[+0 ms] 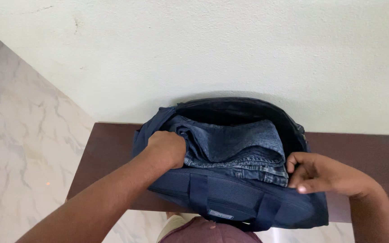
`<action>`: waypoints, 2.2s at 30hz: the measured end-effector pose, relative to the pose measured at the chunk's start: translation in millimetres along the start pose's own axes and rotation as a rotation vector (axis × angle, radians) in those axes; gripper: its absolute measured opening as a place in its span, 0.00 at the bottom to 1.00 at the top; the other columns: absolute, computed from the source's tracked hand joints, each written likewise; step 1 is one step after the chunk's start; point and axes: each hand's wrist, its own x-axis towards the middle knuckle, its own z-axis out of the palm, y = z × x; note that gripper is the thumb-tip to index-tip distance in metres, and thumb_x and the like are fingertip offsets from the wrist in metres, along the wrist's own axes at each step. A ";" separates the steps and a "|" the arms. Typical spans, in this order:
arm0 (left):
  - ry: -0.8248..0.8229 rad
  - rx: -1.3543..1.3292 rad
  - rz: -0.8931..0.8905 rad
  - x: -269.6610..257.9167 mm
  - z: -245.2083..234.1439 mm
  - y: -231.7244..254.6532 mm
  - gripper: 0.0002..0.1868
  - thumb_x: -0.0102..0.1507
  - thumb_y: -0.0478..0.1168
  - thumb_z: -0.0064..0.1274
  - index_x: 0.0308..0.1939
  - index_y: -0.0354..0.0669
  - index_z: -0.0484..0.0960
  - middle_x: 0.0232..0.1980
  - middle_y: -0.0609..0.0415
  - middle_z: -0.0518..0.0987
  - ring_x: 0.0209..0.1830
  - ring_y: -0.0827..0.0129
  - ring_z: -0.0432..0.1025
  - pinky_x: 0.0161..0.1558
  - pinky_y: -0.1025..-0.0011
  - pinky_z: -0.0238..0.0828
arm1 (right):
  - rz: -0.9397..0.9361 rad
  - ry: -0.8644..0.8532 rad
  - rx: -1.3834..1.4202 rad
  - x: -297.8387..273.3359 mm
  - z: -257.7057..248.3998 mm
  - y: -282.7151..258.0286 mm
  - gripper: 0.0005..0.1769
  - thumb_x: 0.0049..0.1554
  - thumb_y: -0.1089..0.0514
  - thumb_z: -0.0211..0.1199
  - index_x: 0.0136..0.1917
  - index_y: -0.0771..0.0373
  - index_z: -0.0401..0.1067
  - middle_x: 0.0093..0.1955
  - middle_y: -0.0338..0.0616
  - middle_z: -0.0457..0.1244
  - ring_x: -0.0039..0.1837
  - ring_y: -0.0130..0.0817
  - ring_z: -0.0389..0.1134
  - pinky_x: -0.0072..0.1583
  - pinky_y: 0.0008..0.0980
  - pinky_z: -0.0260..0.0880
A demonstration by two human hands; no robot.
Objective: The person picks up folded pants from a chair and places them inside a duffel bag by hand.
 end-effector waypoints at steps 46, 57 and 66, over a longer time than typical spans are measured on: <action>0.526 -0.733 0.141 112.7 32.4 -32.0 0.12 0.54 0.35 0.54 0.39 0.39 0.88 0.43 0.40 0.85 0.48 0.50 0.80 0.55 0.61 0.75 | 0.151 0.373 0.322 107.7 33.9 -35.6 0.36 0.45 0.72 0.66 0.69 0.75 0.67 0.62 0.58 0.69 0.64 0.53 0.70 0.70 0.51 0.65; 0.030 -0.107 0.102 101.9 53.2 -19.3 0.18 0.57 0.39 0.57 0.50 0.37 0.87 0.56 0.39 0.81 0.58 0.53 0.77 0.58 0.60 0.75 | 0.213 0.348 -0.148 118.8 21.3 -11.9 0.44 0.41 0.61 0.72 0.71 0.69 0.67 0.65 0.59 0.68 0.68 0.55 0.70 0.72 0.46 0.65; 0.208 -0.083 -0.054 71.4 1.2 -26.4 0.15 0.58 0.39 0.59 0.48 0.38 0.87 0.55 0.38 0.82 0.55 0.52 0.79 0.57 0.61 0.77 | 0.172 0.078 0.348 120.0 48.5 -26.5 0.38 0.45 0.61 0.69 0.69 0.65 0.66 0.64 0.57 0.68 0.64 0.51 0.71 0.63 0.54 0.72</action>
